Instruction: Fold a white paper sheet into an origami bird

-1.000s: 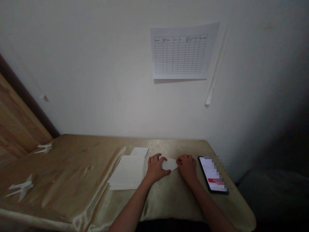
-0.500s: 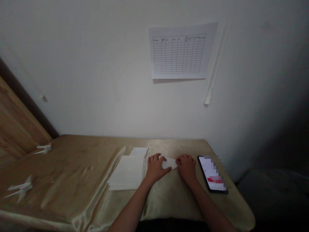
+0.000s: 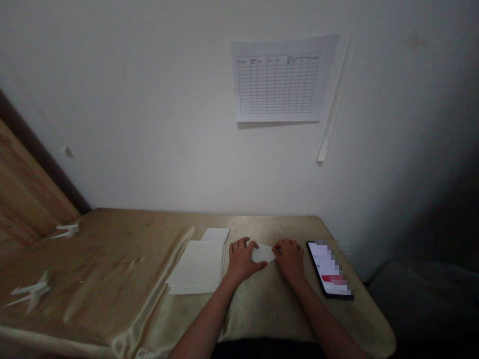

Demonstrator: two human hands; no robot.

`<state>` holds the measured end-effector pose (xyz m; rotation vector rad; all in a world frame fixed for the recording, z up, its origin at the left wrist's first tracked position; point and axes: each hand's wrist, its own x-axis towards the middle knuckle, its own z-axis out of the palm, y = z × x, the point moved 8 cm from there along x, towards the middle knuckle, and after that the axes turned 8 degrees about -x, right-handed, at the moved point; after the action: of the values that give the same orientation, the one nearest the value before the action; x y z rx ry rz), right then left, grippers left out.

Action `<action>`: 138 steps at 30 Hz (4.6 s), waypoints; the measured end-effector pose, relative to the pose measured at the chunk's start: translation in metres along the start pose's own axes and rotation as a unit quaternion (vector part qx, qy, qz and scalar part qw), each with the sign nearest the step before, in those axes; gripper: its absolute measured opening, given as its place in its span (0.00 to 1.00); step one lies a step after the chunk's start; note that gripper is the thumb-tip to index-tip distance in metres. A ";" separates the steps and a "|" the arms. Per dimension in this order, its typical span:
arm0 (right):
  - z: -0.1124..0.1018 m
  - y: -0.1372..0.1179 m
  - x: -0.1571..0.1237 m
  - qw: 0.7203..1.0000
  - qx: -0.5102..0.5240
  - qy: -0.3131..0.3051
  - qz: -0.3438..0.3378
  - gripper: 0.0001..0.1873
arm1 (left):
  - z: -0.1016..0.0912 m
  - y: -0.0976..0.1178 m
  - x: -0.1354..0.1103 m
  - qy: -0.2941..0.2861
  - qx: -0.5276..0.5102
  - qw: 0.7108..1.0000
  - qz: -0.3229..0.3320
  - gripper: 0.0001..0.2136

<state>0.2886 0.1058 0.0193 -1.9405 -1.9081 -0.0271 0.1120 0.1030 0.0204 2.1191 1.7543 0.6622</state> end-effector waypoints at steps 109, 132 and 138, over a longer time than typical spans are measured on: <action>0.005 0.023 -0.006 0.999 0.010 0.012 -0.034 0.13 | 0.015 0.009 -0.004 -0.056 0.067 0.995 0.045 0.18; 0.005 0.002 -0.017 0.999 -0.007 -0.014 -0.050 0.29 | 0.018 0.004 -0.003 -0.053 0.066 0.995 0.051 0.16; 0.005 0.001 -0.020 0.998 -0.014 -0.010 -0.053 0.33 | 0.018 0.004 -0.003 -0.052 0.058 0.996 0.048 0.16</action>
<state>0.2869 0.0889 0.0084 -1.8624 -2.0321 -0.0644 0.1247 0.1002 0.0071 2.2837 1.6807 0.4753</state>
